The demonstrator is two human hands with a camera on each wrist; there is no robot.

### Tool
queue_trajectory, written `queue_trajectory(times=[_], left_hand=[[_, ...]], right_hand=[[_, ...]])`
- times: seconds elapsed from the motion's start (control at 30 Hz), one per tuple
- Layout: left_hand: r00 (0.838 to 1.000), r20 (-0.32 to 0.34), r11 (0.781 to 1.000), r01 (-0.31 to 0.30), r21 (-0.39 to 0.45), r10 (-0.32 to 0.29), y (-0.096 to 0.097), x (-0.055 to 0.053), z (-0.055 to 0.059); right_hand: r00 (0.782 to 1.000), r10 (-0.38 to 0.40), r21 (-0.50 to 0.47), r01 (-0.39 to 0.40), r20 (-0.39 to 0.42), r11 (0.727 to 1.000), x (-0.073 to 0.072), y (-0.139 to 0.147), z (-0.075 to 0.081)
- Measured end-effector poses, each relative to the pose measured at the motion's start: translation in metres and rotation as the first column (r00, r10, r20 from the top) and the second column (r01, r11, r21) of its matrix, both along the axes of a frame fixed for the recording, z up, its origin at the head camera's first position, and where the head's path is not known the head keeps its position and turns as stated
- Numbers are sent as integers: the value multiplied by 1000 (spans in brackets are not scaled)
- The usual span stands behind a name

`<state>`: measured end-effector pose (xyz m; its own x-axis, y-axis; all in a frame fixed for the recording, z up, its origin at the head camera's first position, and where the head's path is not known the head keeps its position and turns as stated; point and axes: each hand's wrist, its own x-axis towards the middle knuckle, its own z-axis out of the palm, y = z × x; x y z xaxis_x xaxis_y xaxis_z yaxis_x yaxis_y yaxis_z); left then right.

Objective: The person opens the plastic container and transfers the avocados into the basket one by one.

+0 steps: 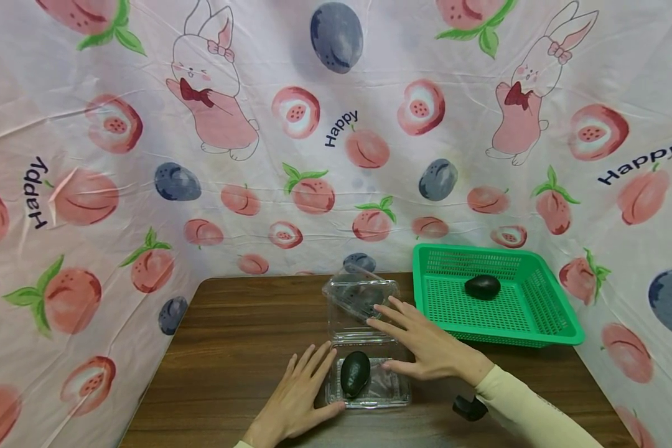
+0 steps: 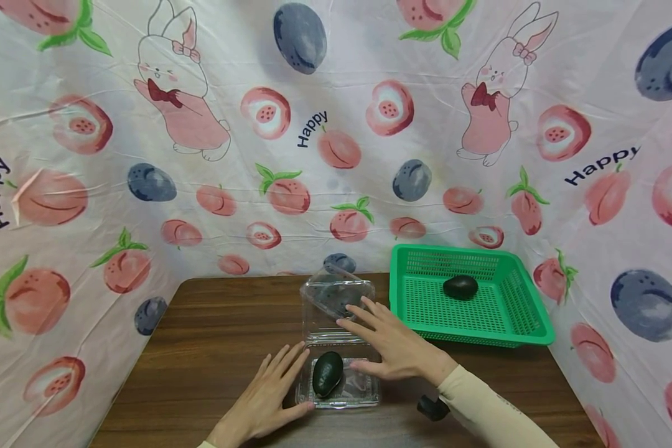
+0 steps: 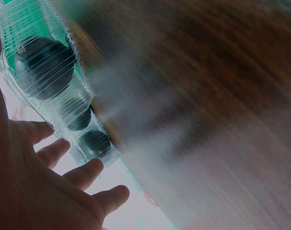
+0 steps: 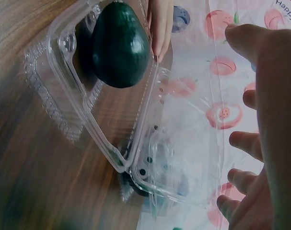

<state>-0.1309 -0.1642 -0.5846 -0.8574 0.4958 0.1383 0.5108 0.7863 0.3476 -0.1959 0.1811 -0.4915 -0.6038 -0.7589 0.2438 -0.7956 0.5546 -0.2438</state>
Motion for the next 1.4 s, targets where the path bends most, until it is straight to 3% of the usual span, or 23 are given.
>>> queue_trajectory(times=[0.3, 0.6, 0.87, 1.03, 1.4], left_hand=[[998, 59, 1000, -12, -8, 12, 0, -1, -2], [998, 59, 1000, -7, -9, 8, -1, -1, -2], [1000, 28, 1000, 1, -4, -1, -1, -1, -2], [999, 51, 1000, -2, -14, 3, -1, -2, -2], [998, 62, 1000, -2, -11, 3, -2, -1, -4]], right_hand=[[998, 55, 43, -56, 12, 998, 3, -12, -5], [992, 114, 58, -118, 61, 991, 7, -22, -11], [985, 175, 53, -174, -5, 983, 6, -29, -18], [978, 206, 54, -204, -24, 977, 6, -34, -20], [972, 235, 66, -234, -18, 970, 5, -42, -28]])
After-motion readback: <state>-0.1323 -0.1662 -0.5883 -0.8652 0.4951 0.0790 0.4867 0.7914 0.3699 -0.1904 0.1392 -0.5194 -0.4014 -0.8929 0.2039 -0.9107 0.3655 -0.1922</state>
